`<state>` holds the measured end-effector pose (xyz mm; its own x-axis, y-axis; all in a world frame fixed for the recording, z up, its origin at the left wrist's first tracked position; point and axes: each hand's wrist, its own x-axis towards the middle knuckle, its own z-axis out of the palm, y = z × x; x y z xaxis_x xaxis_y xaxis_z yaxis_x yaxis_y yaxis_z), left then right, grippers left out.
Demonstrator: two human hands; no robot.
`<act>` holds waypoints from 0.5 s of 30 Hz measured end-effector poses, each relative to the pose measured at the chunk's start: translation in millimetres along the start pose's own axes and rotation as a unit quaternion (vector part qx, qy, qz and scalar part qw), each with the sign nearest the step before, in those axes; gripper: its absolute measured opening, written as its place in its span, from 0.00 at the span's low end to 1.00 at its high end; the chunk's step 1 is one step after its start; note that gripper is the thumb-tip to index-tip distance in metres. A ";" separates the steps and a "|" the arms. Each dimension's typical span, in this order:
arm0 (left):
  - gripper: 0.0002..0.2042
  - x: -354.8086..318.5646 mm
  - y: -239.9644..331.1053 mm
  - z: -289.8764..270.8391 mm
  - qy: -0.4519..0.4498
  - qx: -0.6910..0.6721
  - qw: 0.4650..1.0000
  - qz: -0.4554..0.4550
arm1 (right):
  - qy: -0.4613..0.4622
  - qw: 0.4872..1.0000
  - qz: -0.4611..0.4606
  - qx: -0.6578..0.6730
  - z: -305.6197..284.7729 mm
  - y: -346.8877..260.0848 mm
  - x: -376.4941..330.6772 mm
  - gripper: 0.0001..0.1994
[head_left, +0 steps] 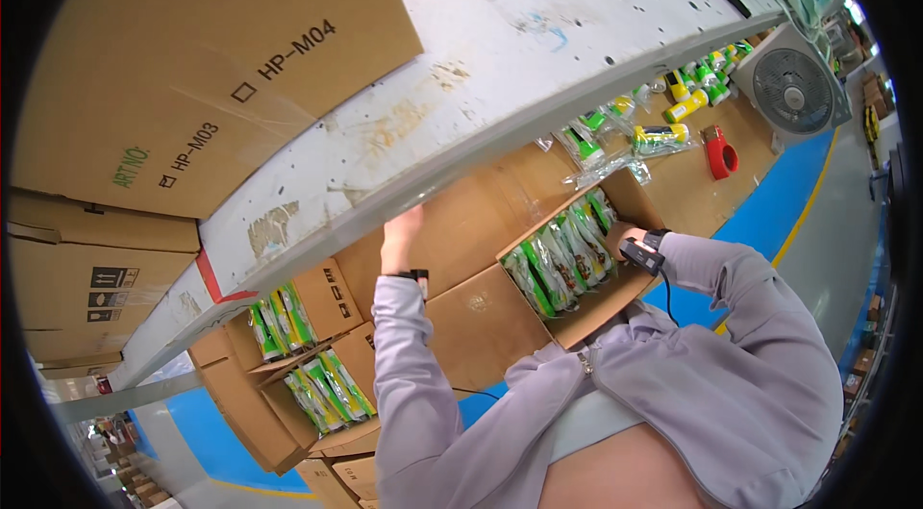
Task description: Packing individual flashlights in plastic sleeves into a cardboard box for shipping.
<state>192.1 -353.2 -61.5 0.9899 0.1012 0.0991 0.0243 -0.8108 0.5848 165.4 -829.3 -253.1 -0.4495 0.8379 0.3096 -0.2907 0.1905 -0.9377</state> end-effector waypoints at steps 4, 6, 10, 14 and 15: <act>0.21 65.8 -99.4 30.8 -0.157 0.192 0.969 -0.006 | 0.055 0.986 0.137 -0.077 6.8 93.5 -79.1 0.08; 0.22 32.2 -123.6 4.5 -0.204 0.244 0.946 -0.070 | 0.026 0.983 0.152 -0.096 -16.2 110.1 -38.8 0.08; 0.23 38.6 -80.7 0.4 -0.243 0.230 0.940 -0.066 | 0.068 0.946 0.273 -0.160 18.3 170.7 -109.0 0.06; 0.24 34.1 -23.7 -0.8 -0.289 0.192 0.935 -0.069 | 0.107 0.904 0.360 -0.203 34.2 210.0 -136.7 0.05; 0.25 39.9 -5.1 10.2 -0.306 0.165 0.936 -0.055 | 0.131 0.886 0.393 -0.206 56.2 211.3 -154.4 0.05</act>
<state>232.9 -350.8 -68.7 0.8708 -0.0736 -0.4862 0.0723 -0.9588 0.2748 125.9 -947.2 -490.2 -0.1482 0.8743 -0.4623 0.3832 -0.3802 -0.8418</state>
